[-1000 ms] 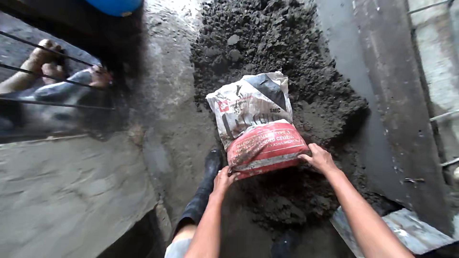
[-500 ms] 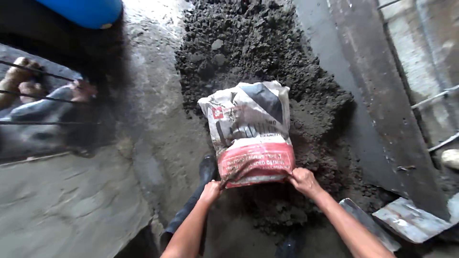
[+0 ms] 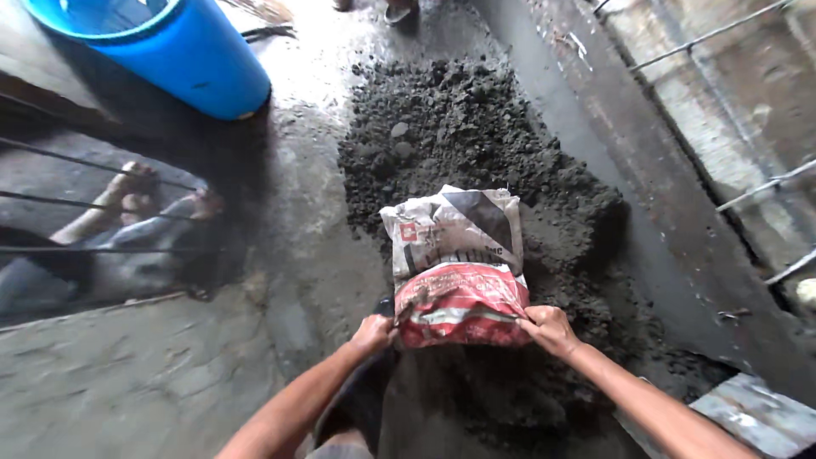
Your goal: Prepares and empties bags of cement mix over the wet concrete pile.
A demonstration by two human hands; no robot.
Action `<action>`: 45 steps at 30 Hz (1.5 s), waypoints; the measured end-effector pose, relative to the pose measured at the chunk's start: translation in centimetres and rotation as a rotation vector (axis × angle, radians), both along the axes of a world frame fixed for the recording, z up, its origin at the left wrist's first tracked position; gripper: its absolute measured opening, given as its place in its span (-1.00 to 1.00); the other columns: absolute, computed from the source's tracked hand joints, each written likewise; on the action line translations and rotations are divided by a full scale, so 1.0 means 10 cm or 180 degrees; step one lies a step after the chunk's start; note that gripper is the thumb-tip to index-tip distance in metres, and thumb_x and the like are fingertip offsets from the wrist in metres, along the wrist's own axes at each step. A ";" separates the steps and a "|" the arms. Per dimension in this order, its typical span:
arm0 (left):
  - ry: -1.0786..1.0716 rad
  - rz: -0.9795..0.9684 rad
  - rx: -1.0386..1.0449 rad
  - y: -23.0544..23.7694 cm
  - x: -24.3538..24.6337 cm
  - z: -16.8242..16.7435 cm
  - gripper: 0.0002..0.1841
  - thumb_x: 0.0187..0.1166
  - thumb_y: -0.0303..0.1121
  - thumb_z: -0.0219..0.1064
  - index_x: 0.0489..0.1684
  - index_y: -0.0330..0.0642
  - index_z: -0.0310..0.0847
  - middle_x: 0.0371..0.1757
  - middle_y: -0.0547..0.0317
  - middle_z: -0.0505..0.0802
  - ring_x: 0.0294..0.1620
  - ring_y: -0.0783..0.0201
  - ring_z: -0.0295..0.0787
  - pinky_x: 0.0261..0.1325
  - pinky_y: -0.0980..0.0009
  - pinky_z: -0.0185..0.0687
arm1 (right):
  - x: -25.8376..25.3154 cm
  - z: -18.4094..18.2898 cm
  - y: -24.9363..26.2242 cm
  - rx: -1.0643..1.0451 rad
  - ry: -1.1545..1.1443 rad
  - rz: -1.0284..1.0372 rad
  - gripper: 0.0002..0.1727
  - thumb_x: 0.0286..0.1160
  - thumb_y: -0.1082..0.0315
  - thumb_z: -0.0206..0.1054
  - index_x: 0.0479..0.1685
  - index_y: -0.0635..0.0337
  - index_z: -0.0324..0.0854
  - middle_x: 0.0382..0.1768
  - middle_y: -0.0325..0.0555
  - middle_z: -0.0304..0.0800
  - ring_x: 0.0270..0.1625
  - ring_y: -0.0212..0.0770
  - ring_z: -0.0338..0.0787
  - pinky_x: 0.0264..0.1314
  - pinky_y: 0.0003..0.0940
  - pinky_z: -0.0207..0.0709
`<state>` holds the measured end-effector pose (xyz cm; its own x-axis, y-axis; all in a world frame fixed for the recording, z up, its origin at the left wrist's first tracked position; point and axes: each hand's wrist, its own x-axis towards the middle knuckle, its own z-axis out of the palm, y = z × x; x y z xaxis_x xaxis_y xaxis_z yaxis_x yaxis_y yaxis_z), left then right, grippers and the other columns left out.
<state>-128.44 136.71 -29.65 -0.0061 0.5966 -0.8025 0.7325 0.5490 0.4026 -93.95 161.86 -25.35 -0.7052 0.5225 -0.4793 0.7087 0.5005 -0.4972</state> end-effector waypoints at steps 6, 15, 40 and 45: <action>-0.0077 -0.0149 -0.0262 -0.42 0.23 -0.29 -0.58 0.76 -0.13 0.14 0.07 -0.35 0.75 0.06 -0.33 0.87 0.26 -0.35 0.78 0.33 -0.34 0.54 | 0.38 -0.43 -0.82 0.0272 0.0310 -0.0456 -0.68 0.41 0.25 0.40 -0.43 0.42 0.79 -0.35 0.19 0.89 -0.17 0.19 0.93 -0.03 0.19 0.76; -0.0174 -0.0896 -0.0684 -0.36 0.44 -0.64 -0.54 0.81 -0.10 0.09 0.11 -0.40 0.70 0.16 -0.35 0.83 0.35 -0.34 0.71 0.32 -0.31 0.55 | 0.35 -0.53 -0.97 -0.0207 -0.1642 -0.0238 -0.35 0.55 -0.14 0.41 0.14 0.40 0.71 0.23 0.24 0.80 0.40 0.21 0.72 0.44 0.21 0.49; -0.0155 -0.0428 -0.0083 0.14 -0.70 0.73 -0.47 0.75 -0.04 0.18 -0.27 -0.48 0.73 -0.20 -0.41 0.84 0.04 -0.40 0.80 0.14 -0.36 0.56 | -0.35 0.93 -0.79 0.0077 0.0557 -0.0901 -0.72 0.24 0.23 0.43 -0.59 0.30 0.78 -0.56 0.02 0.83 -0.42 0.00 0.87 -0.26 0.08 0.73; -0.0091 0.0112 -0.0186 -0.30 -0.50 0.61 -0.51 0.74 -0.10 0.17 -0.21 -0.46 0.76 -0.13 -0.39 0.86 0.10 -0.38 0.81 0.21 -0.35 0.56 | -0.22 0.73 -1.56 -0.0004 0.0239 -0.1678 -0.77 0.27 0.37 0.49 -0.48 0.45 0.81 -0.43 0.22 0.87 -0.30 0.18 0.90 -0.10 0.21 0.72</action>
<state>-133.42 133.69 -23.55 -0.0028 0.5485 -0.8361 0.7010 0.5974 0.3895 -96.12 146.24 -18.07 -0.3795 0.8147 -0.4384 0.8264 0.0854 -0.5566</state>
